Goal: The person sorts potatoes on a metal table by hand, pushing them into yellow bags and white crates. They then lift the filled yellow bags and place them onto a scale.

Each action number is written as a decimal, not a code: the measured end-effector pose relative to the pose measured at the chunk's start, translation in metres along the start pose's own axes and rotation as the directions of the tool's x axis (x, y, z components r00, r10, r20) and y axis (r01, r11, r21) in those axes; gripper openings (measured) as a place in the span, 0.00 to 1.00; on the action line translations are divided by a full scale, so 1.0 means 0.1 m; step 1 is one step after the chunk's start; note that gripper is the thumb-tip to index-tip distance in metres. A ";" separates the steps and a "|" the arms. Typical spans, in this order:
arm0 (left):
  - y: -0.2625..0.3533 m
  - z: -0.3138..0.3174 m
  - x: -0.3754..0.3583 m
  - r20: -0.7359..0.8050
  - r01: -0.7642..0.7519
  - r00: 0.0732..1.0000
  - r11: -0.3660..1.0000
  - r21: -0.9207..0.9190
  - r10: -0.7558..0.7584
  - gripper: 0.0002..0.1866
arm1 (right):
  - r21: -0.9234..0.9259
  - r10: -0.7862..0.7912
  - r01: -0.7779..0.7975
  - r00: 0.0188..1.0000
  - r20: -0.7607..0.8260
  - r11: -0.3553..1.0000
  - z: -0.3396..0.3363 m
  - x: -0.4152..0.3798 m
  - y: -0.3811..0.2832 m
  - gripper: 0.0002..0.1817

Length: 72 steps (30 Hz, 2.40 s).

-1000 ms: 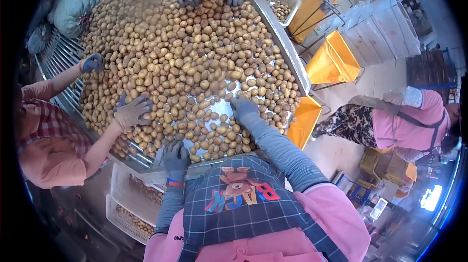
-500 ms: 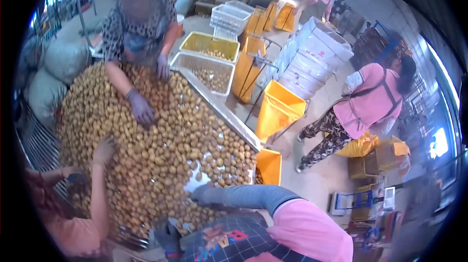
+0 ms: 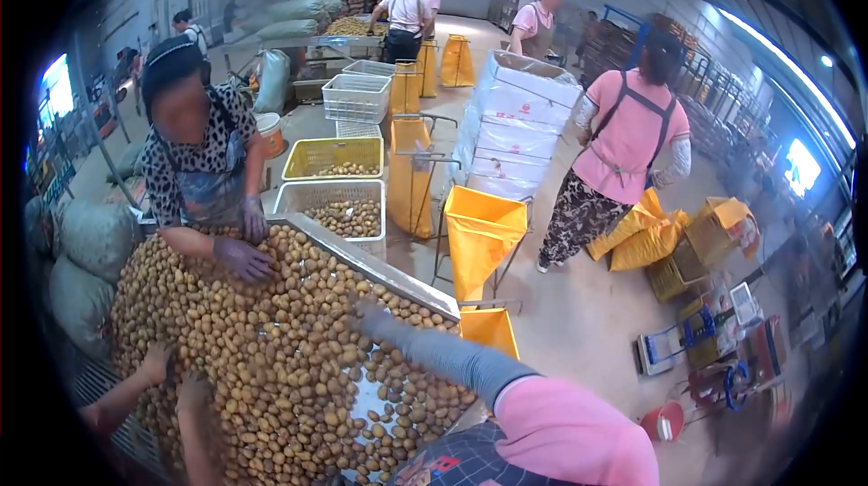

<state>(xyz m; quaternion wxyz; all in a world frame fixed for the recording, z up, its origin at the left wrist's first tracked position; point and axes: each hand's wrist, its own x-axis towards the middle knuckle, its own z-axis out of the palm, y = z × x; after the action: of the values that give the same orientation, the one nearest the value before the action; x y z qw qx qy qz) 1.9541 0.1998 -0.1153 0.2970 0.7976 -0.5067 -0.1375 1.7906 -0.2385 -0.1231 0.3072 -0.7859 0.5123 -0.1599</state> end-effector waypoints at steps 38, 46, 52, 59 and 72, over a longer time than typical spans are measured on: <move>0.99 1.37 0.54 0.525 -0.512 0.781 0.827 0.231 0.338 0.46 | -0.190 0.123 -0.060 0.932 0.340 0.980 -0.49 -2.45 1.17 0.20; 0.71 1.29 0.52 0.598 -0.631 0.657 0.768 0.105 0.458 0.46 | -0.110 0.038 -0.035 0.999 0.024 0.993 0.73 -2.79 0.25 0.21; -0.02 0.49 2.05 0.002 -0.366 0.923 0.878 0.308 0.384 0.45 | -0.179 -0.098 0.115 0.990 0.100 0.977 0.73 -3.00 0.06 0.20; -0.64 0.18 2.51 0.021 0.062 0.994 0.705 0.706 -0.108 0.45 | -0.055 -0.234 0.269 0.909 0.343 0.962 0.99 -2.57 -0.24 0.19; -0.62 0.51 0.79 0.384 -0.264 0.923 0.769 0.581 0.027 0.50 | -0.392 -0.033 0.486 0.659 0.752 0.781 -0.48 -2.04 1.12 0.18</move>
<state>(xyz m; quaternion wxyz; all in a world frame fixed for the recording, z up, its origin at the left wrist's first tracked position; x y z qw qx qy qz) 2.0075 0.1315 -0.1871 -0.0692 0.7698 -0.6295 -0.0794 1.5980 -0.1012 -0.1458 0.2064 -0.9064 0.2521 0.2690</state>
